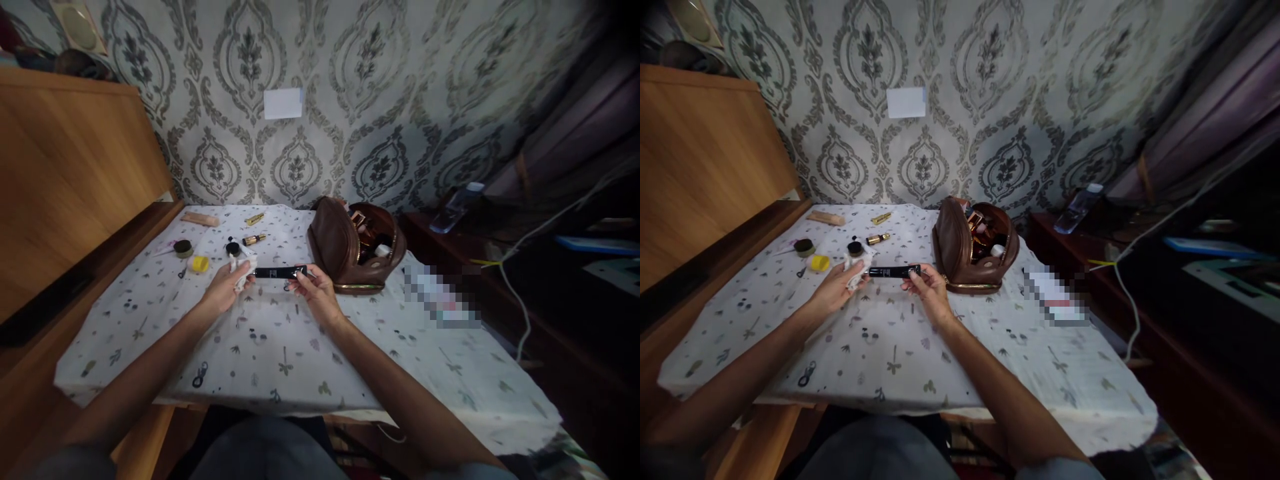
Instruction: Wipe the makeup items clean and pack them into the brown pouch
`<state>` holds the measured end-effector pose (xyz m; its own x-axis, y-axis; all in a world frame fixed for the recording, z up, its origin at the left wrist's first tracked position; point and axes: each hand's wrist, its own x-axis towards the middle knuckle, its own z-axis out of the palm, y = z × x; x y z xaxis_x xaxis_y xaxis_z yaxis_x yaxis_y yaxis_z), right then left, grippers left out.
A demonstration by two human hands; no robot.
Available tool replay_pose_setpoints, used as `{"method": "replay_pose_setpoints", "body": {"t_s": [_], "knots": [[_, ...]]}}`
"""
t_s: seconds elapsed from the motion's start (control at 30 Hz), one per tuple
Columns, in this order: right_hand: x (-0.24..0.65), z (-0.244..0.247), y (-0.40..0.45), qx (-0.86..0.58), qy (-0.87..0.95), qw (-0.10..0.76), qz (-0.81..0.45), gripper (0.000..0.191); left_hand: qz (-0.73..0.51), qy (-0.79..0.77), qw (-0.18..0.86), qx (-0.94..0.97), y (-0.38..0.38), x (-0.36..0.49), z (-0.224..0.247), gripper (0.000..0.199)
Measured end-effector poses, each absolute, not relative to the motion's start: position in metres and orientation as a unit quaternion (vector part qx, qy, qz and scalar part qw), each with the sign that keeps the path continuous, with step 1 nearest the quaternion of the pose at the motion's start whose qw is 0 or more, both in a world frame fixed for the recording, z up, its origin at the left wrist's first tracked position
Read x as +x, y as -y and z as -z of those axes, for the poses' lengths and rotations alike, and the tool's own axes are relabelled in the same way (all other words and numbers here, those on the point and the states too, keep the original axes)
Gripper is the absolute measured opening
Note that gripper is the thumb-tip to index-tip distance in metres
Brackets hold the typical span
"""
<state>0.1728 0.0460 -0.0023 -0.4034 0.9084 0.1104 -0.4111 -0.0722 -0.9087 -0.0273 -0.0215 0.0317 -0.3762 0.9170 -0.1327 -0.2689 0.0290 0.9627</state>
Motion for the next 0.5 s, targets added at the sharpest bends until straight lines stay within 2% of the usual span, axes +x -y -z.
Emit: {"method": "replay_pose_setpoints", "body": {"t_s": [0.1, 0.3, 0.5], "knots": [[0.174, 0.001, -0.046, -0.262, 0.49, 0.476, -0.682, 0.047, -0.637, -0.52, 0.504, 0.265, 0.022, -0.025, -0.031, 0.036], [0.176, 0.002, -0.047, -0.272, 0.508, 0.46, -0.675, 0.046, -0.694, -0.537, 0.451, 0.163, 0.021, -0.017, -0.039, 0.028], [0.19, -0.013, -0.044, -0.245, 0.521, 0.496, -0.651, 0.04, -0.68, -0.487, 0.531, 0.136, 0.014, -0.001, -0.054, 0.027]]}}
